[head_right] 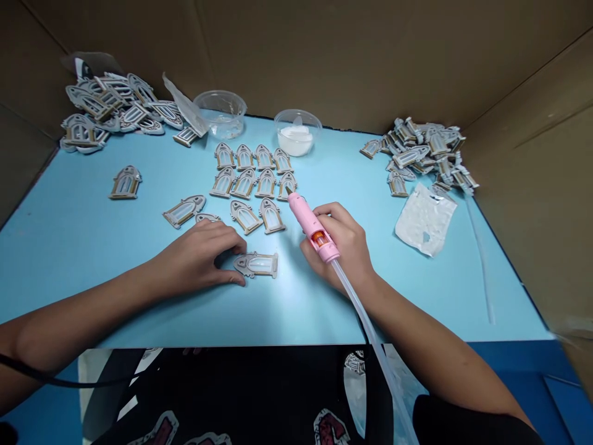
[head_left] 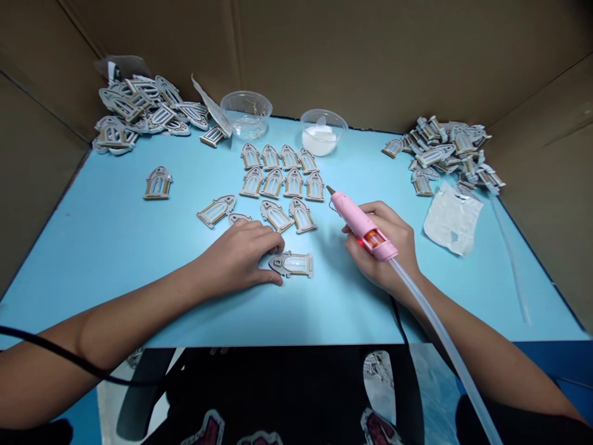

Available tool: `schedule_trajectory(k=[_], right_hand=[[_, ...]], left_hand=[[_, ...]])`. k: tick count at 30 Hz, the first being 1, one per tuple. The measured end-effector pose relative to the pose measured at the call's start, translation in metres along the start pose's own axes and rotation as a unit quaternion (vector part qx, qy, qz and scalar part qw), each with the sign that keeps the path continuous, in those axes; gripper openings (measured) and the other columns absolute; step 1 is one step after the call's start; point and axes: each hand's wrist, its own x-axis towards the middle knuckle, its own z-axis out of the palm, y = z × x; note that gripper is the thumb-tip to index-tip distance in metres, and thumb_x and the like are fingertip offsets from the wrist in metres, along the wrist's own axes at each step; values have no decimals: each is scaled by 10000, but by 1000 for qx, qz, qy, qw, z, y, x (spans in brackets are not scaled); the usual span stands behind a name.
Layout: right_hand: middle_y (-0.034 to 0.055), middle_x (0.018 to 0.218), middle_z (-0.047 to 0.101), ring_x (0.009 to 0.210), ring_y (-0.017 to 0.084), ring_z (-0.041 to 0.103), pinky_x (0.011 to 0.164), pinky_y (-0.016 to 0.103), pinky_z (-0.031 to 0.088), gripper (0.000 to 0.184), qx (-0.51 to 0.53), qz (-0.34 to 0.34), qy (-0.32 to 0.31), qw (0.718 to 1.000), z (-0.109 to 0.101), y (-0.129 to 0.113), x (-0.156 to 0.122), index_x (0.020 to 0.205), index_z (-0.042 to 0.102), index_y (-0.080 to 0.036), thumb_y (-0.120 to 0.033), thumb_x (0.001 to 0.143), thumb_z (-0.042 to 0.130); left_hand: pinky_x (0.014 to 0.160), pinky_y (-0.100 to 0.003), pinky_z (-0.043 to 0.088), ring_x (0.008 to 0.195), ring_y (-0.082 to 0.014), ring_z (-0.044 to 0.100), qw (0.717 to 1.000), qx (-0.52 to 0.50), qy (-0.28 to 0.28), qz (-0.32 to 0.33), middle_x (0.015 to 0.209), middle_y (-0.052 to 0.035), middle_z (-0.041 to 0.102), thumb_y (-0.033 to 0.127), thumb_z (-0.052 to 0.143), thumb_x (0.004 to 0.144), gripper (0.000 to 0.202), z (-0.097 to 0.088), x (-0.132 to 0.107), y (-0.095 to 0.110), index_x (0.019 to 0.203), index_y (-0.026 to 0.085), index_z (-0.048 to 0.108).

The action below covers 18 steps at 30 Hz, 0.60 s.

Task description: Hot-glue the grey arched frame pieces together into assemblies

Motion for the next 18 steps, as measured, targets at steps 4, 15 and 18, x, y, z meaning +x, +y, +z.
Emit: schedule_trajectory(k=[4, 15, 18], right_hand=[[59, 958, 678, 767, 202, 686, 654, 348, 535, 64, -3, 3, -2, 1000, 1, 1, -1, 786, 609, -226, -163, 798, 616], [57, 963, 676, 776, 210, 689, 651, 356, 532, 73, -2, 3, -2, 1000, 1, 0, -1, 781, 607, -227, -156, 792, 614], [55, 949, 673, 767, 207, 682, 643, 353, 526, 70, 0, 1, -7, 1000, 0, -1, 0, 777, 604, -227, -161, 793, 621]], left_hand=[[877, -340, 353, 989, -212, 640, 999, -4, -13, 30, 1046, -10, 743, 467, 819, 878, 382, 0, -1, -2, 1166, 251, 691], [857, -333, 396, 1000, -221, 612, 998, -37, -60, 1, 1069, -33, 677, 397, 775, 860, 392, -4, 0, 7, 1131, 212, 559], [830, -332, 403, 938, -217, 604, 996, -43, -76, -7, 995, -27, 667, 477, 801, 837, 442, -4, -1, 9, 1108, 215, 572]])
